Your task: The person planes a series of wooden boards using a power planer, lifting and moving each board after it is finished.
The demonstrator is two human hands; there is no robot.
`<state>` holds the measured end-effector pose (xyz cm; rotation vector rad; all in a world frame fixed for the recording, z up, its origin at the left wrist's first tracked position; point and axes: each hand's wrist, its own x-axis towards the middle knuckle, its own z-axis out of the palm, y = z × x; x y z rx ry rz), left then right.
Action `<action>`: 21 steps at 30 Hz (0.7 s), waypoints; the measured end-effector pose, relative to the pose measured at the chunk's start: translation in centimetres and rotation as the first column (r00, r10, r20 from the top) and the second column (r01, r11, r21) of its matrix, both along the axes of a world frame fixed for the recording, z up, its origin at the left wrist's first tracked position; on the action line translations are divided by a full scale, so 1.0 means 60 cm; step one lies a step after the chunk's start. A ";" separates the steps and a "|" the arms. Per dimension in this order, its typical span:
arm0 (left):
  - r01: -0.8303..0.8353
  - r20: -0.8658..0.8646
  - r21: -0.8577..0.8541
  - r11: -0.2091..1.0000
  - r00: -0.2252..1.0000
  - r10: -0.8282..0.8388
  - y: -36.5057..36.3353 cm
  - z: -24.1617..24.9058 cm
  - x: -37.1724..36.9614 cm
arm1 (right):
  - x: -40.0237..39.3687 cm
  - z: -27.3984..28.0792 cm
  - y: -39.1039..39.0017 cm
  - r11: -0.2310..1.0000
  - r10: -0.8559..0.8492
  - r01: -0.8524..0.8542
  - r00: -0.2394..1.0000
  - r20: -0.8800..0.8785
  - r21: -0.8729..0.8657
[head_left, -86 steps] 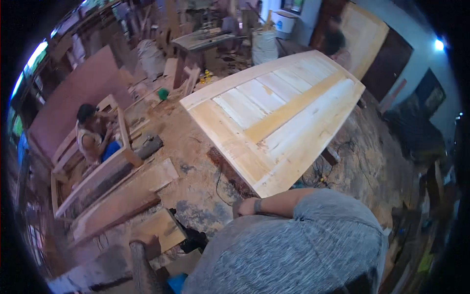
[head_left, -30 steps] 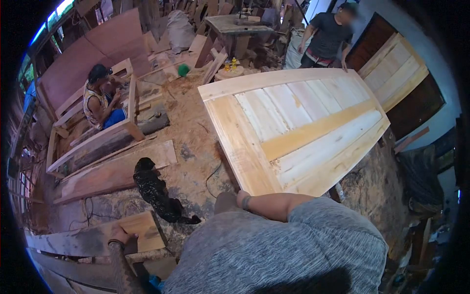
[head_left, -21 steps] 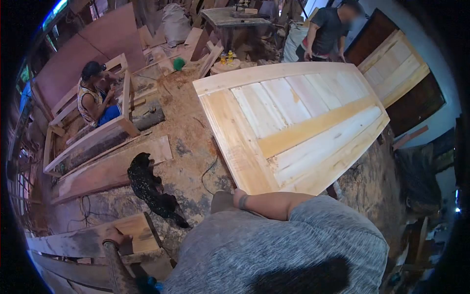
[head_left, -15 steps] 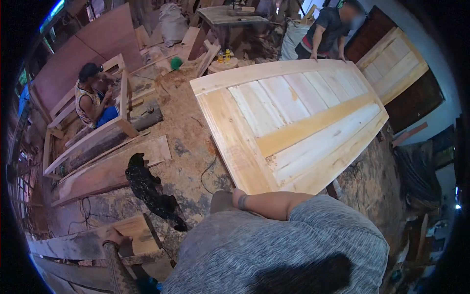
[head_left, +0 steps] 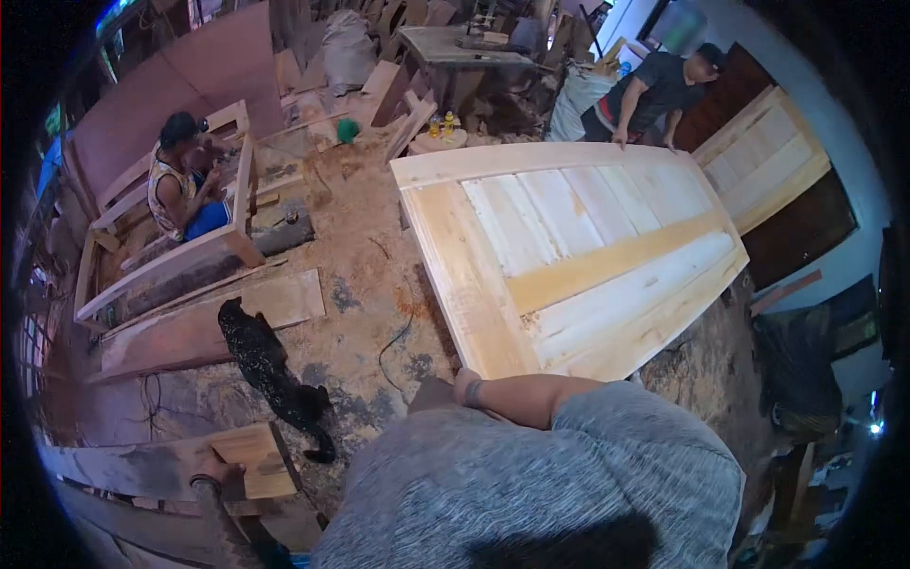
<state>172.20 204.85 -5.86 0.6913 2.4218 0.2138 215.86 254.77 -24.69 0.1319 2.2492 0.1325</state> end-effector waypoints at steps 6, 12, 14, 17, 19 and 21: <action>0.095 -0.006 -0.207 0.974 0.995 -0.098 0.019 -0.009 0.018 | 0.041 -0.078 0.010 0.997 -0.057 0.054 0.997 -0.056 -0.061; -0.095 0.018 -0.333 0.938 0.994 0.107 0.008 0.030 0.061 | 0.009 0.129 -0.174 0.778 -0.489 0.308 0.844 -0.220 -0.548; -0.152 0.039 -0.268 0.951 0.985 0.168 0.002 0.019 0.059 | 0.075 0.100 -0.262 0.754 -0.472 0.234 0.843 -0.258 -0.614; -0.213 0.028 -0.206 0.955 0.974 0.224 0.027 0.007 0.076 | 0.126 0.055 -0.325 0.750 -0.381 0.194 0.908 -0.174 -0.632; -0.237 -0.098 -0.265 0.935 0.971 0.218 0.078 0.035 0.131 | 0.111 0.113 -0.324 0.604 -0.490 0.357 0.871 0.021 -0.713; -0.162 -0.238 -0.276 0.947 0.967 0.096 0.047 -0.028 0.169 | 0.127 0.094 -0.314 0.406 -0.623 0.441 0.774 0.111 -0.800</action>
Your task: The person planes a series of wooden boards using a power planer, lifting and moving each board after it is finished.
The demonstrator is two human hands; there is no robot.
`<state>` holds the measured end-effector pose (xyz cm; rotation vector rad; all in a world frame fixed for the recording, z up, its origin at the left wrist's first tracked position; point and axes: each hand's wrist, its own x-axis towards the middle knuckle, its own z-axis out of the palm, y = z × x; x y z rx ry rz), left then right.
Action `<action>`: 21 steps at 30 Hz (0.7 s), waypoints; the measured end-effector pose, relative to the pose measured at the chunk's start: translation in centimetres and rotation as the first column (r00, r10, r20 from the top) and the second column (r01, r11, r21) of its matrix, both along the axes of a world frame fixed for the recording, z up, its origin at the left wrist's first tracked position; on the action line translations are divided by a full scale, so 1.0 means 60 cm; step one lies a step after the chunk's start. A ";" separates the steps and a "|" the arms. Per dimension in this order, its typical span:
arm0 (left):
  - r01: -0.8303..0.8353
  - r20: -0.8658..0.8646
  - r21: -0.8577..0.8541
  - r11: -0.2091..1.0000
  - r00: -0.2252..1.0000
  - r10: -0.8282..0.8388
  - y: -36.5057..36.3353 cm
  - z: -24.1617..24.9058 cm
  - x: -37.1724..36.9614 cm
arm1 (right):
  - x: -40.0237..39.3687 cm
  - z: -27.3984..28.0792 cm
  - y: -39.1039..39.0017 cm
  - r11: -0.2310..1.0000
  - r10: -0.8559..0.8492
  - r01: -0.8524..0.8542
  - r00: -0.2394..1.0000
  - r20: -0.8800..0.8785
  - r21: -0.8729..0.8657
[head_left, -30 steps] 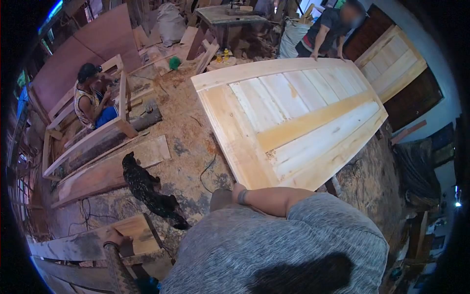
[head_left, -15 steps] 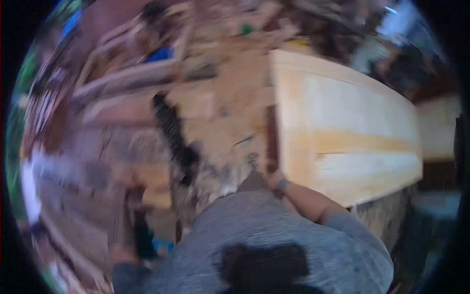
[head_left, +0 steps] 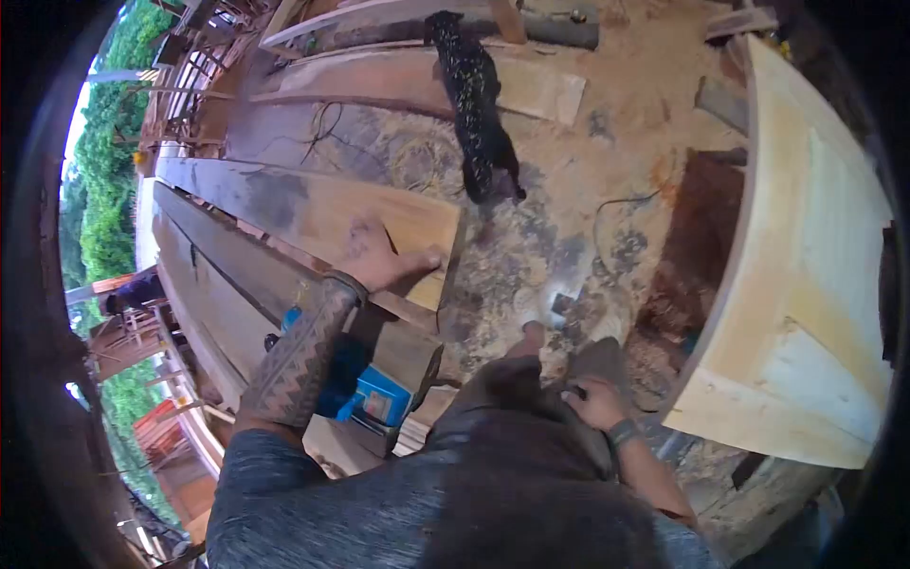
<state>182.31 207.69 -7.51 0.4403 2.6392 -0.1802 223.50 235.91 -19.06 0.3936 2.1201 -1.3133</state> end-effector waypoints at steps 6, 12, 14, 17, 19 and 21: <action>-0.237 0.247 0.020 0.971 0.942 0.225 0.066 0.044 0.007 | 0.219 -0.210 0.014 1.000 0.021 -0.022 0.986 0.166 0.009; -0.333 0.256 0.121 0.935 0.921 0.295 0.072 0.051 0.021 | 0.275 -0.225 -0.017 0.963 -0.268 0.258 0.946 0.183 0.079; -0.334 0.264 0.151 0.930 0.921 0.288 0.050 0.047 0.013 | 0.341 -0.272 -0.023 0.974 -0.217 0.206 0.967 0.134 0.096; -0.439 0.277 0.199 0.876 0.883 0.379 0.030 0.052 0.014 | 0.328 -0.300 -0.020 0.974 -0.189 0.181 0.981 0.051 0.133; -0.453 0.277 0.196 0.870 0.876 0.394 0.027 0.056 0.016 | 0.329 -0.307 -0.021 0.968 -0.200 0.196 0.980 0.012 0.156; -0.459 0.300 0.229 0.858 0.872 0.387 0.027 0.051 0.019 | 0.329 -0.311 -0.022 0.963 -0.206 0.207 0.978 -0.020 0.170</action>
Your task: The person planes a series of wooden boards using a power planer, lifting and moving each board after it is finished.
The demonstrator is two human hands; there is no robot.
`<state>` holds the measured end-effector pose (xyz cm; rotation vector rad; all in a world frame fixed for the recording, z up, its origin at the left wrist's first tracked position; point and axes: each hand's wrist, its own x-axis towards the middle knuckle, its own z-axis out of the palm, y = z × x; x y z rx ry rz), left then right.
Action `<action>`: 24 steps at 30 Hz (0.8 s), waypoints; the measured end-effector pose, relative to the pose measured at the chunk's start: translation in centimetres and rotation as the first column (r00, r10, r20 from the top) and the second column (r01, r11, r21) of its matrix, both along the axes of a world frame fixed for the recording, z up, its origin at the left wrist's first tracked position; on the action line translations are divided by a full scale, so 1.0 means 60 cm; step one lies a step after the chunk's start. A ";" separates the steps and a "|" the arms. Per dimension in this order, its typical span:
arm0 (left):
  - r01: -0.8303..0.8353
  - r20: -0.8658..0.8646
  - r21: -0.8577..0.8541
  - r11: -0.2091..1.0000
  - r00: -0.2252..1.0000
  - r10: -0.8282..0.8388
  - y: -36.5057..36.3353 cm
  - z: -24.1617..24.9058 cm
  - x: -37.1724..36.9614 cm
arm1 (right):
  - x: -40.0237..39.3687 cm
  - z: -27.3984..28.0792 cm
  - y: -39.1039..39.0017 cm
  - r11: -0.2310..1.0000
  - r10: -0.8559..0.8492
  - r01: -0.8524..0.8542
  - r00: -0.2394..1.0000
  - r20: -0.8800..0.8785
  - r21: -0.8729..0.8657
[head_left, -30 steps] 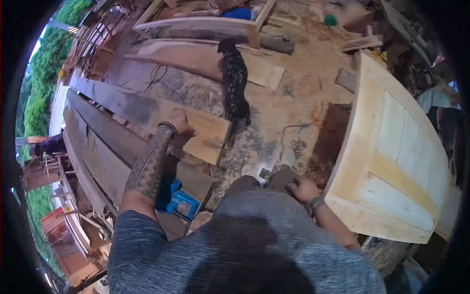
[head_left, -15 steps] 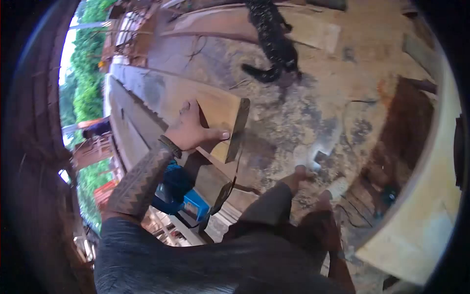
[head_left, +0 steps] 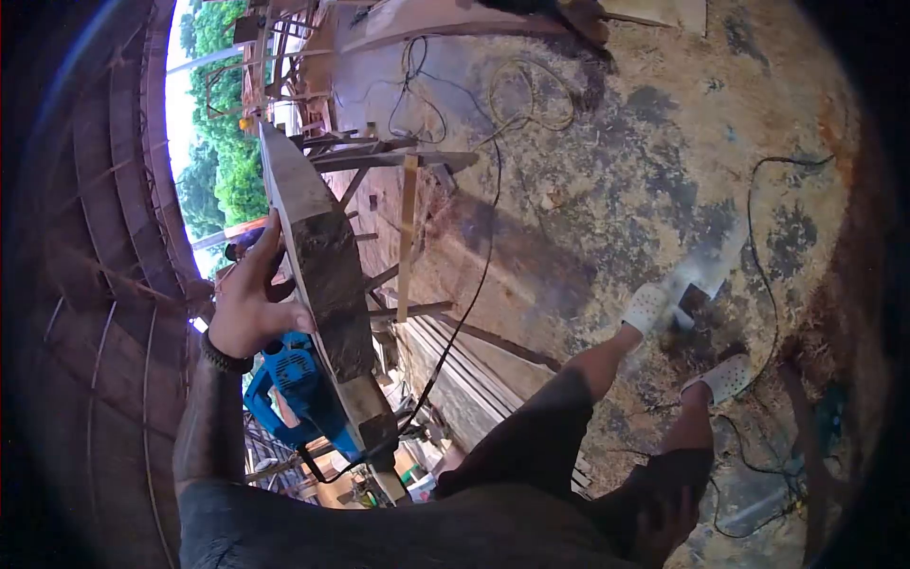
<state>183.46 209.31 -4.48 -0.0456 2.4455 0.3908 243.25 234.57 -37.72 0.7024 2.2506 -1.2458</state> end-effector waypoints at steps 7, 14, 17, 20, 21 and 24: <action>-0.013 0.004 0.028 1.000 1.000 0.013 0.011 -0.004 0.002 | -0.014 -0.002 0.001 0.998 -0.028 0.032 0.997 -0.073 0.053; -0.011 -0.008 -0.040 0.999 1.000 0.011 0.014 0.003 0.001 | 0.009 -0.016 -0.009 0.991 -0.042 0.059 0.990 -0.137 0.118; -0.025 -0.006 -0.065 0.998 1.000 0.025 0.011 0.004 0.001 | -0.011 0.007 0.000 0.985 -0.008 0.030 0.992 -0.127 0.170; -0.049 -0.016 -0.037 0.998 0.999 0.049 0.005 0.004 0.001 | -0.055 0.016 0.022 0.995 -0.028 0.040 0.992 -0.124 0.091; -0.033 -0.018 -0.040 0.999 0.999 0.032 0.003 0.005 0.000 | -0.057 0.008 0.026 0.995 -0.082 0.091 0.980 -0.183 0.044; -0.001 -0.020 -0.049 0.999 1.000 0.000 0.002 0.005 -0.002 | -0.016 -0.013 0.005 0.992 -0.122 0.124 0.980 -0.159 0.005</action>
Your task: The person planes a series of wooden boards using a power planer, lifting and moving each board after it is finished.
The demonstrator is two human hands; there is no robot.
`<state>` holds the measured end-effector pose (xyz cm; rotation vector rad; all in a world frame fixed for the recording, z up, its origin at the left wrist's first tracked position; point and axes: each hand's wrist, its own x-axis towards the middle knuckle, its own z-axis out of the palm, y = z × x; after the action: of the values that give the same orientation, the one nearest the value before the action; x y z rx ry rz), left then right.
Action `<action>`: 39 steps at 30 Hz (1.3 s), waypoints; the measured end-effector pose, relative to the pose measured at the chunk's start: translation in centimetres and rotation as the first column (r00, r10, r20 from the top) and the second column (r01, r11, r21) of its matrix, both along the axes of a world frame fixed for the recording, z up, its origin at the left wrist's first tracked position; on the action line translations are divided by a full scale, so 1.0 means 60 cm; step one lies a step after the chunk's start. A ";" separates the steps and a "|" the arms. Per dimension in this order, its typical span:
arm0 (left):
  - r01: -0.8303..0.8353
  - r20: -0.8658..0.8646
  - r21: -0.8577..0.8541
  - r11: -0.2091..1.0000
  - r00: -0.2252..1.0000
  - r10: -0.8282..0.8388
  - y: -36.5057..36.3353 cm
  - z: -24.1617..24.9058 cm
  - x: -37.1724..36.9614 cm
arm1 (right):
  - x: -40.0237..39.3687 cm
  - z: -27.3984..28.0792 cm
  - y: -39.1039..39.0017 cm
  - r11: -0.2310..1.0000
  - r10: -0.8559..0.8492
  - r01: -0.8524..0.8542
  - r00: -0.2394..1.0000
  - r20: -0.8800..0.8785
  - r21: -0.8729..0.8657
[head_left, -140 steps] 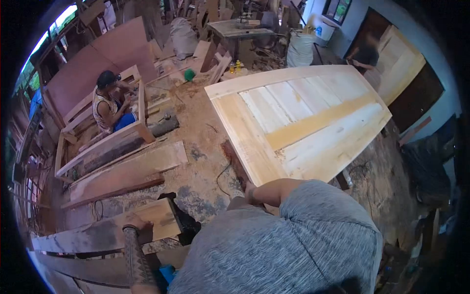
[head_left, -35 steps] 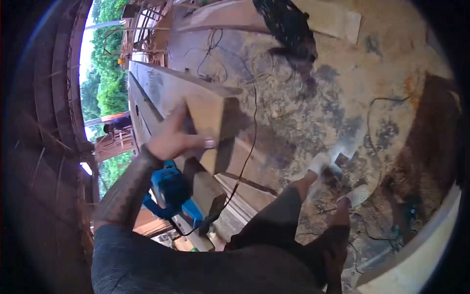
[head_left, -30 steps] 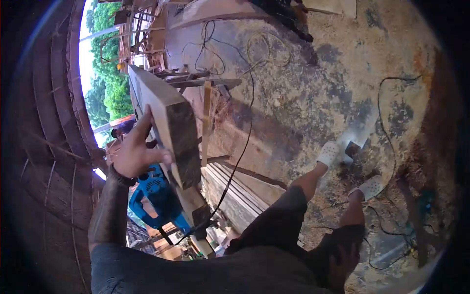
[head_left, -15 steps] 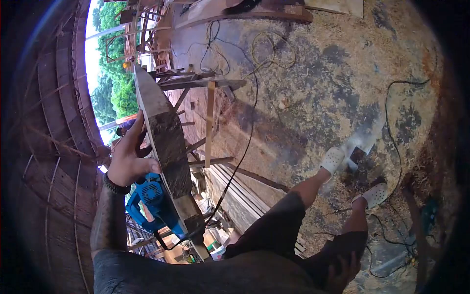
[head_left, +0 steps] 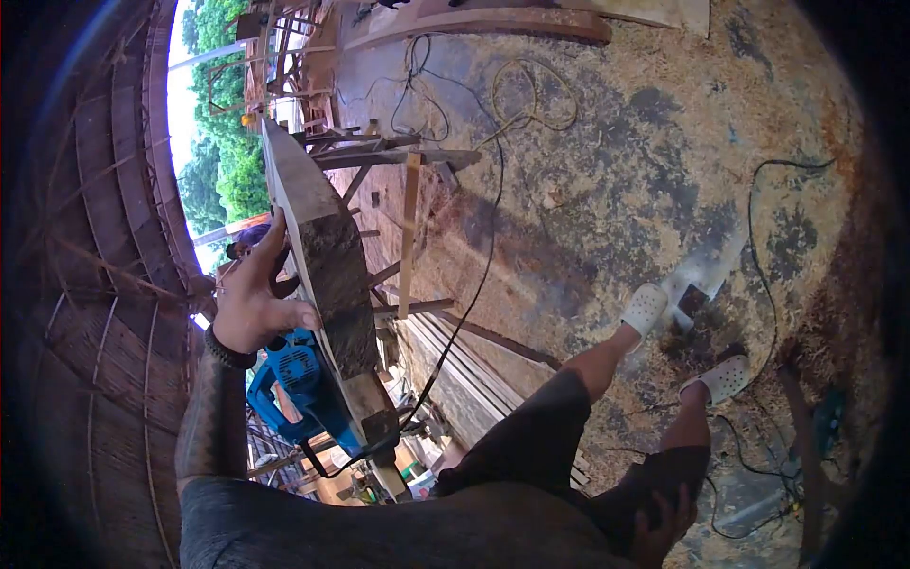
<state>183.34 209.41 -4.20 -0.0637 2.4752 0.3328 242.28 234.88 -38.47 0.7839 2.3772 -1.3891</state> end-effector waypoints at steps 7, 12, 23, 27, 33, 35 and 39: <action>-0.032 0.024 -0.020 0.999 0.999 0.032 0.012 -0.001 -0.001 | 0.022 -0.003 -0.004 0.996 0.082 -0.078 0.992 0.091 -0.048; 0.145 0.073 -0.127 0.981 0.988 -0.137 0.028 -0.001 -0.025 | 0.026 0.011 0.002 0.988 0.152 -0.155 0.980 0.125 0.015; 0.510 0.144 -0.401 0.761 0.855 -0.498 0.029 0.022 -0.096 | 0.059 0.040 -0.009 0.977 0.182 -0.152 0.959 0.217 -0.147; 0.527 0.180 -0.414 0.742 0.847 -0.501 0.060 0.027 -0.090 | 0.066 0.026 -0.064 0.976 0.216 -0.210 0.958 0.188 -0.054; 0.611 0.237 -0.441 0.657 0.786 -0.571 0.076 0.028 -0.109 | 0.103 0.034 -0.156 0.979 0.141 -0.154 0.985 0.101 0.136; 0.675 0.247 -0.441 0.591 0.725 -0.643 0.067 0.030 -0.116 | 0.102 0.033 -0.177 0.982 0.120 -0.137 0.984 0.129 0.127; 0.634 0.099 -0.470 0.614 0.729 -0.678 0.041 0.032 -0.101 | 0.112 0.031 -0.201 0.983 0.114 -0.129 0.987 0.114 0.132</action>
<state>177.30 211.88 -2.30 0.6708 2.4025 -0.6173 249.02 222.85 -36.61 0.7143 2.4148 -1.1164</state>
